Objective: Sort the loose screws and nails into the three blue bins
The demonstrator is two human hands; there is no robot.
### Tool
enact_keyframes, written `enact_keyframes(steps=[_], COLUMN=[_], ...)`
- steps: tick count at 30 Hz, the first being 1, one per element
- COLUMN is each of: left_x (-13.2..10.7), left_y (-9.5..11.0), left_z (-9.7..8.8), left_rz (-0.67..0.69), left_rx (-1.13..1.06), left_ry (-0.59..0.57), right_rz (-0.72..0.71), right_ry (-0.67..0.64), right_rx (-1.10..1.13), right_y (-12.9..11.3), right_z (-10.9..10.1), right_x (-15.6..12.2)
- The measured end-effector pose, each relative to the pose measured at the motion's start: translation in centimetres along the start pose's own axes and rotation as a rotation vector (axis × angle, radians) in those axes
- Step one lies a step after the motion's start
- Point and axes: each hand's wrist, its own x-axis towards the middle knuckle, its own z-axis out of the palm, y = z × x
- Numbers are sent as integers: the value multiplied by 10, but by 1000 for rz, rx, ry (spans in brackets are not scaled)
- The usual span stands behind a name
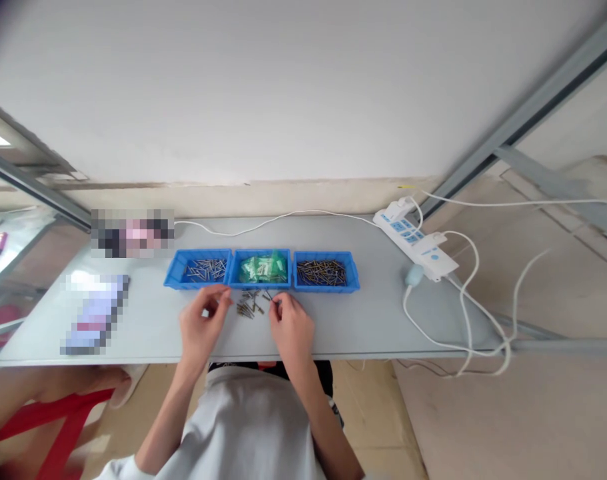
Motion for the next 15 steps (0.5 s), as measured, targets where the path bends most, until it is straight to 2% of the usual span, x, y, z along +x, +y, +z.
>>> enact_keyframes(steps=[3,5,7,11,15], left_x=[-20,-28,-30,-25,-21], left_y=[2,6,14,51,99], left_z=[15,19,16,-12,-46], left_rz=[-21,-31,-48,-21,175], left_rx=[-31,-92,-219,-579,-863], left_ry=[-154,-183,-179,-115,-105], right_rz=[1,0,5,16,3], right_ry=[-10,-16,-21,-16,-21], right_rx=[27,39,35,8,1], right_y=[0,0,0,-2,-3], right_z=[-1,-1,-1,-1,-2], right_x=[0,0,0,1,2])
